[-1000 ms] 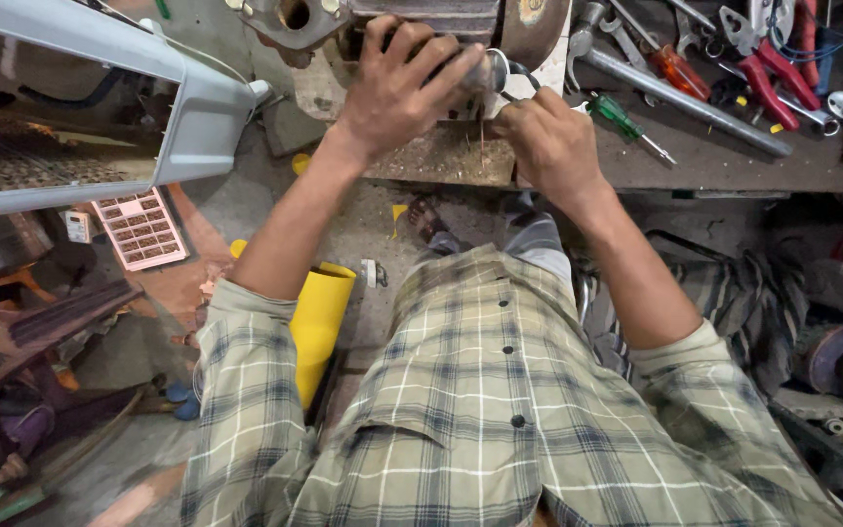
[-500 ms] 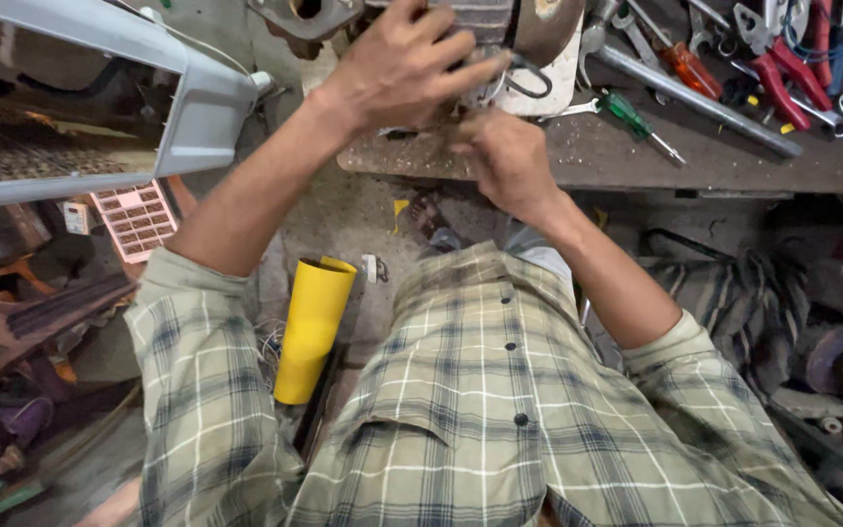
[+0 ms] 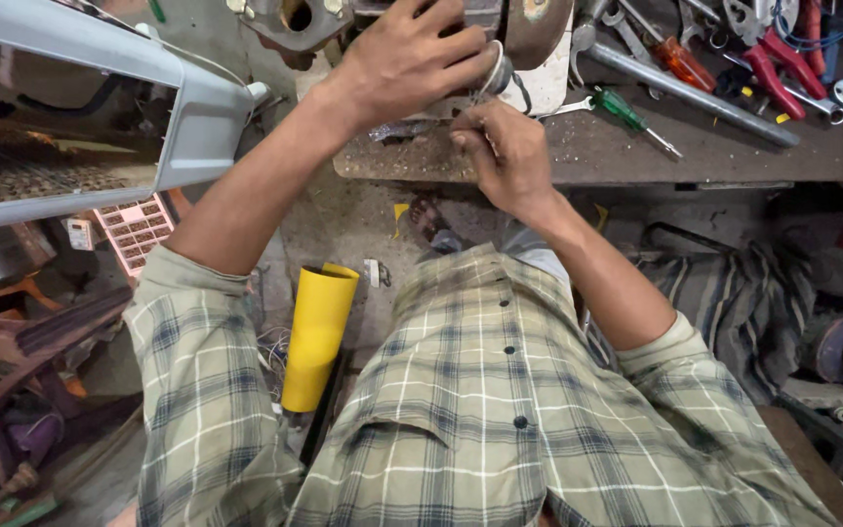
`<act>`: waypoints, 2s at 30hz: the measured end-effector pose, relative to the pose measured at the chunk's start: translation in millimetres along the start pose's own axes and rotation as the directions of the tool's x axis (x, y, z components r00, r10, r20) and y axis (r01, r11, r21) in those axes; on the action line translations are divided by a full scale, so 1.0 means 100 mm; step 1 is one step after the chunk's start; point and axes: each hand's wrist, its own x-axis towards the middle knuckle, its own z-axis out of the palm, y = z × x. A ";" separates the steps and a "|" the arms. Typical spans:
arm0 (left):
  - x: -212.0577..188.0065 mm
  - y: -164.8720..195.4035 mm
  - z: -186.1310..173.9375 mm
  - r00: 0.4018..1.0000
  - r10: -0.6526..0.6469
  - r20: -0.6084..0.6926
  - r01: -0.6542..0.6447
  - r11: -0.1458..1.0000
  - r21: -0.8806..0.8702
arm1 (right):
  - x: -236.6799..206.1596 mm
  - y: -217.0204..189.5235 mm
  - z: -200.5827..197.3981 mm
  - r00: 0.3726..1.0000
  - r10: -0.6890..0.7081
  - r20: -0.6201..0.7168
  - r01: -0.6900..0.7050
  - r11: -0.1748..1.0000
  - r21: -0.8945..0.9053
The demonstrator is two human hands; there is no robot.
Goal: The person strips and twists wires, then connects them to a motor terminal using pliers and a wrench. They secure the connections and test the setup by plugging a cord into a wall socket.
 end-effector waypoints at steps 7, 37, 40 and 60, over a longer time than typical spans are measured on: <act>-0.09 -0.01 0.21 0.997 -0.036 -0.073 0.032 0.998 -0.058 | -0.13 -0.14 -0.06 0.960 0.270 -0.070 -0.265 0.962 0.065; -0.20 0.07 0.35 0.930 -0.190 -0.314 0.173 0.981 -0.083 | 0.69 0.13 -0.45 0.981 0.056 0.186 -0.122 0.924 0.362; -0.24 0.12 0.27 0.924 -0.258 -0.281 0.226 0.964 -0.142 | 0.81 0.15 -0.42 0.989 0.055 0.140 -0.115 0.875 0.470; -0.35 0.18 0.42 0.954 -0.145 -0.263 0.139 0.989 -0.042 | -0.28 -0.12 0.08 0.914 0.407 0.015 -0.388 0.860 0.331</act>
